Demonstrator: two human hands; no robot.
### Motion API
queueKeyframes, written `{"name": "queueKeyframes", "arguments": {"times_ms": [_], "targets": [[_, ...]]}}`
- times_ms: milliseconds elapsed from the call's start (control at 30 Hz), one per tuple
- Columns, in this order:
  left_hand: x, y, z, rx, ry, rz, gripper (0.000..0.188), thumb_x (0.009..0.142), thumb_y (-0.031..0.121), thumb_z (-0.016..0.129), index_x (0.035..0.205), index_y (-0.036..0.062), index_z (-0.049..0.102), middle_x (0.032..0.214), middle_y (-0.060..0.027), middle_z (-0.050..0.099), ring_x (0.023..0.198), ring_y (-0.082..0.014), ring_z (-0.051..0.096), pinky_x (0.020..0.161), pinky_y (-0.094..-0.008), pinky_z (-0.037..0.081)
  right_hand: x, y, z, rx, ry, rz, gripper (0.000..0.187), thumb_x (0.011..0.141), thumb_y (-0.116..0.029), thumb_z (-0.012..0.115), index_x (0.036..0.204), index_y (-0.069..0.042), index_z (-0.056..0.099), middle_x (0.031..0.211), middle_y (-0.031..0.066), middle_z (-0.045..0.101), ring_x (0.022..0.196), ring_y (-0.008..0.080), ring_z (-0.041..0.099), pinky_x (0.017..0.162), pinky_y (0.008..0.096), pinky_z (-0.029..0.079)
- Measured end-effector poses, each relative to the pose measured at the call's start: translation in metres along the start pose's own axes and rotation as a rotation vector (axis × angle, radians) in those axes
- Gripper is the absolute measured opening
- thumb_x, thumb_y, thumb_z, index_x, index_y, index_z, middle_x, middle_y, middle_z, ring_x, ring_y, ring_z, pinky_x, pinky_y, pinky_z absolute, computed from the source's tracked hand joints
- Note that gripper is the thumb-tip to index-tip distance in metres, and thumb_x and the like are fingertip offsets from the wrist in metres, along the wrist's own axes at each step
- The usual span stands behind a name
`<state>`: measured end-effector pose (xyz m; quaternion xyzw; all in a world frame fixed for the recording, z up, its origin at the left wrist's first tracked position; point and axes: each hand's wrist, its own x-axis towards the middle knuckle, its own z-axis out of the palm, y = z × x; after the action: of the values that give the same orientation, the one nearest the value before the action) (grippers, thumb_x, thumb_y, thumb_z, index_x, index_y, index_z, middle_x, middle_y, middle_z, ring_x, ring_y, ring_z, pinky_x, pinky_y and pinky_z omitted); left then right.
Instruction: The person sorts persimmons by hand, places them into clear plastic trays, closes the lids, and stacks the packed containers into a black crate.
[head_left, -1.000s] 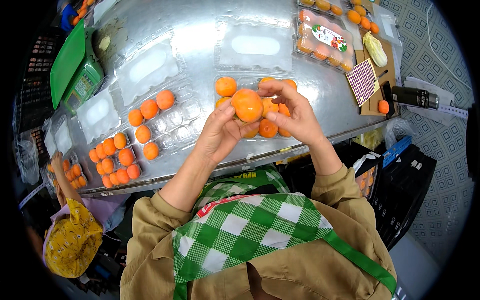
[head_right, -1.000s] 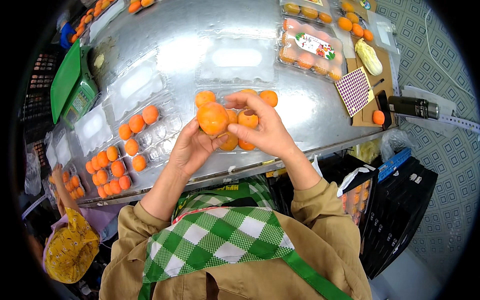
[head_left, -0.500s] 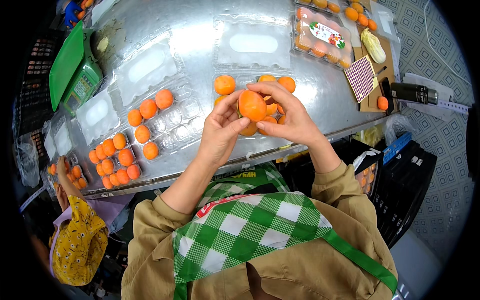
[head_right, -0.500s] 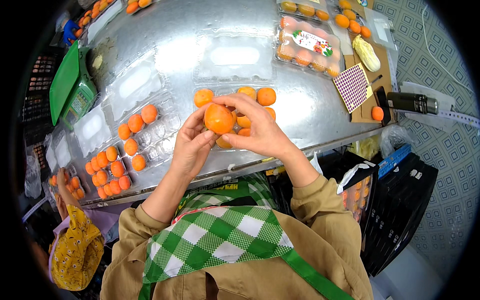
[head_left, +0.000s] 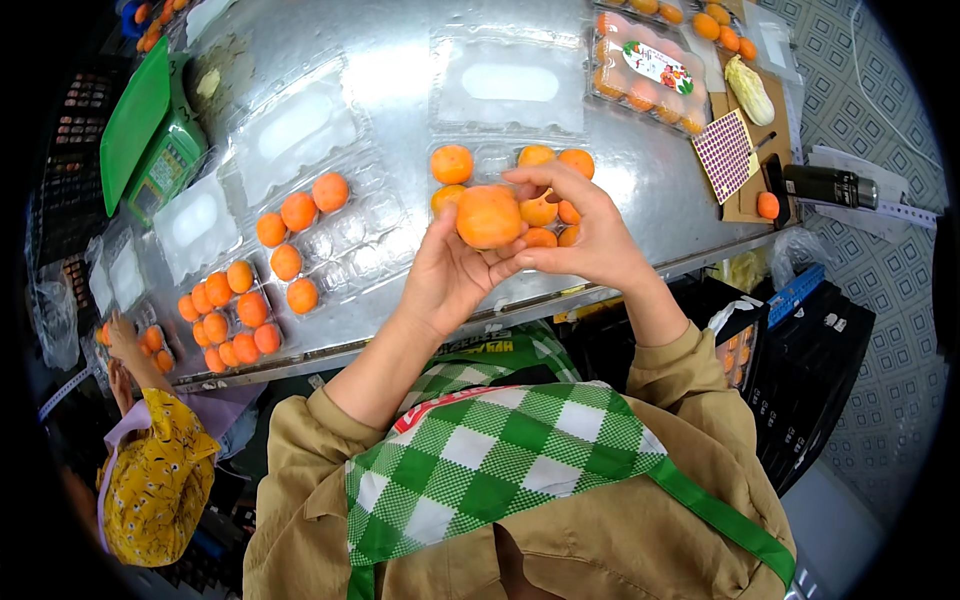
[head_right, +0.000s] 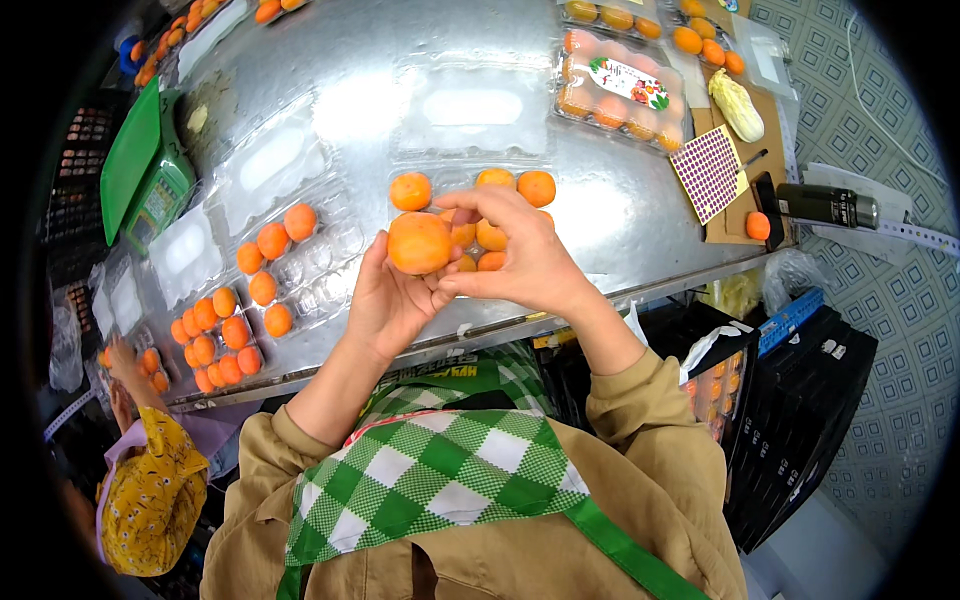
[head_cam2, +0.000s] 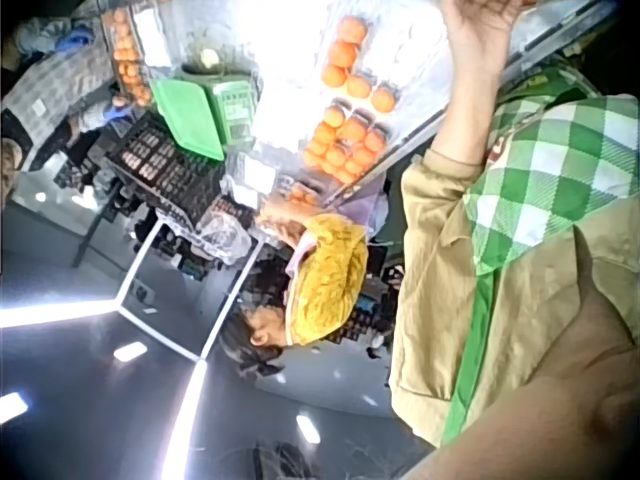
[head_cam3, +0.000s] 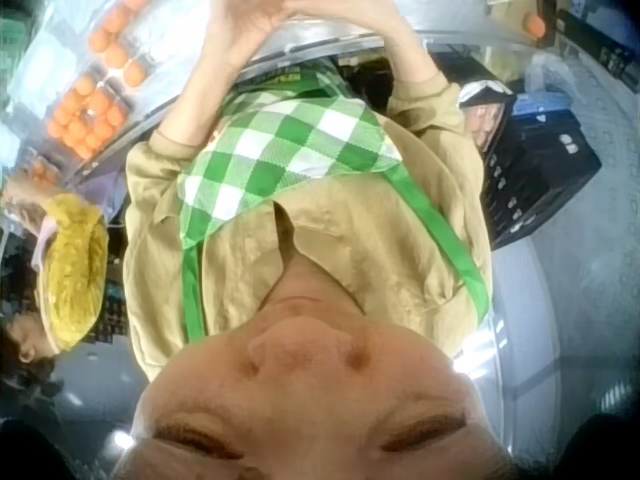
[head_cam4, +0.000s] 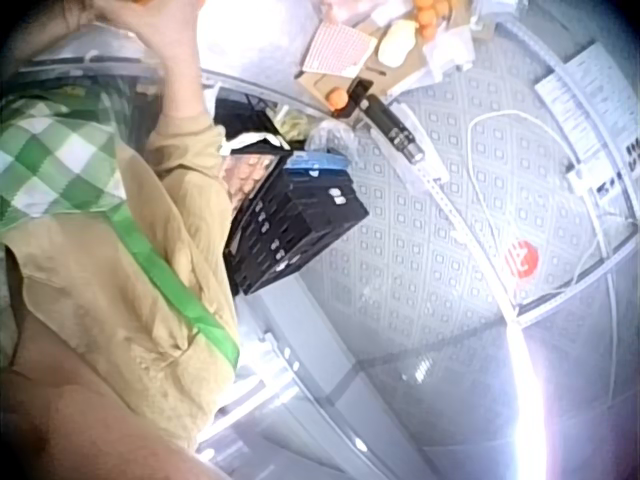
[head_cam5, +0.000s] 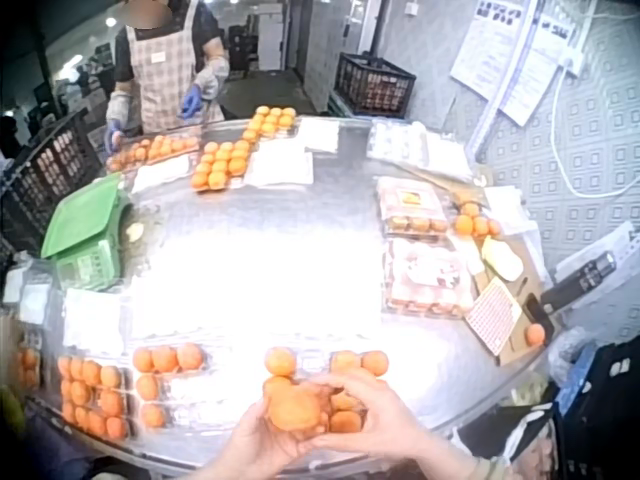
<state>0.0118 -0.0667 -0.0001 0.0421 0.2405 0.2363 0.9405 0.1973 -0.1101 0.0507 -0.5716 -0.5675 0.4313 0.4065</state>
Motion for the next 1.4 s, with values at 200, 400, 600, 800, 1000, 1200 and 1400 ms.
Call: {"name": "queueKeyframes", "arguments": {"times_ms": [200, 400, 600, 800, 1000, 1200, 1400], "targets": [[-0.002, 0.001, -0.005, -0.254, -0.026, -0.172, 0.065, 0.093, 0.060, 0.033, 0.127, 0.0056, 0.047, 0.107, -0.0121, 0.063, 0.090, -0.0234, 0.065, 0.073, -0.0393, 0.053, 0.002, 0.014, 0.009, 0.046, -0.080, 0.005, 0.061, 0.067, -0.019, 0.076, 0.122, -0.005, 0.055, 0.117, 0.0094, 0.056, 0.110, 0.0225, 0.054, 0.095, 0.0372, 0.042], [-0.003, -0.002, -0.009, -0.239, -0.040, -0.226, 0.063, 0.092, 0.063, 0.032, 0.124, 0.0116, 0.050, 0.100, -0.0076, 0.065, 0.080, -0.0209, 0.066, 0.067, -0.0383, 0.053, 0.005, 0.012, 0.014, -0.026, -0.146, -0.056, 0.060, 0.070, -0.018, 0.072, 0.125, -0.004, 0.053, 0.120, 0.0100, 0.055, 0.112, 0.0233, 0.053, 0.098, 0.0372, 0.041], [-0.004, -0.002, -0.007, -0.175, 0.073, -0.311, 0.067, 0.091, 0.065, 0.033, 0.116, 0.0078, 0.055, 0.087, -0.0085, 0.067, 0.073, -0.0212, 0.067, 0.065, -0.0371, 0.055, 0.005, 0.023, 0.018, 0.254, -0.191, 0.062, 0.055, 0.077, -0.014, 0.068, 0.128, -0.002, 0.051, 0.120, 0.0120, 0.056, 0.110, 0.0227, 0.056, 0.094, 0.0363, 0.046], [-0.006, -0.003, 0.006, -0.118, 0.217, -0.331, 0.069, 0.091, 0.066, 0.035, 0.110, 0.0043, 0.057, 0.081, -0.0095, 0.067, 0.072, -0.0207, 0.067, 0.065, -0.0345, 0.055, 0.004, 0.027, 0.021, 0.364, -0.221, 0.184, 0.053, 0.082, -0.014, 0.064, 0.130, 0.000, 0.049, 0.122, 0.0111, 0.056, 0.114, 0.0203, 0.054, 0.095, 0.0348, 0.045], [-0.006, -0.006, -0.001, -0.158, 0.204, -0.335, 0.070, 0.090, 0.068, 0.035, 0.110, 0.0040, 0.056, 0.082, -0.0095, 0.067, 0.071, -0.0203, 0.067, 0.064, -0.0338, 0.055, 0.002, 0.032, 0.019, 0.521, -0.240, 0.286, 0.053, 0.080, -0.013, 0.066, 0.129, 0.001, 0.051, 0.121, 0.0104, 0.057, 0.116, 0.0198, 0.053, 0.098, 0.0337, 0.043], [-0.008, -0.011, -0.012, -0.030, 0.144, -0.350, 0.070, 0.091, 0.067, 0.033, 0.111, 0.0031, 0.056, 0.090, -0.0120, 0.067, 0.077, -0.0195, 0.066, 0.067, -0.0340, 0.055, 0.002, 0.033, 0.011, 0.381, -0.237, 0.254, 0.056, 0.071, -0.011, 0.073, 0.123, 0.001, 0.054, 0.117, 0.0086, 0.059, 0.107, 0.0179, 0.058, 0.095, 0.0314, 0.045], [-0.017, -0.001, -0.023, 0.196, 0.287, -0.205, 0.056, 0.098, 0.050, 0.036, 0.120, 0.0019, 0.055, 0.091, -0.0100, 0.067, 0.077, -0.0182, 0.066, 0.068, -0.0324, 0.055, 0.033, 0.058, 0.007, -0.258, 0.139, 0.101, 0.047, 0.064, -0.017, 0.079, 0.103, -0.003, 0.059, 0.100, 0.0086, 0.062, 0.094, 0.0250, 0.060, 0.078, 0.0354, 0.049]]}}
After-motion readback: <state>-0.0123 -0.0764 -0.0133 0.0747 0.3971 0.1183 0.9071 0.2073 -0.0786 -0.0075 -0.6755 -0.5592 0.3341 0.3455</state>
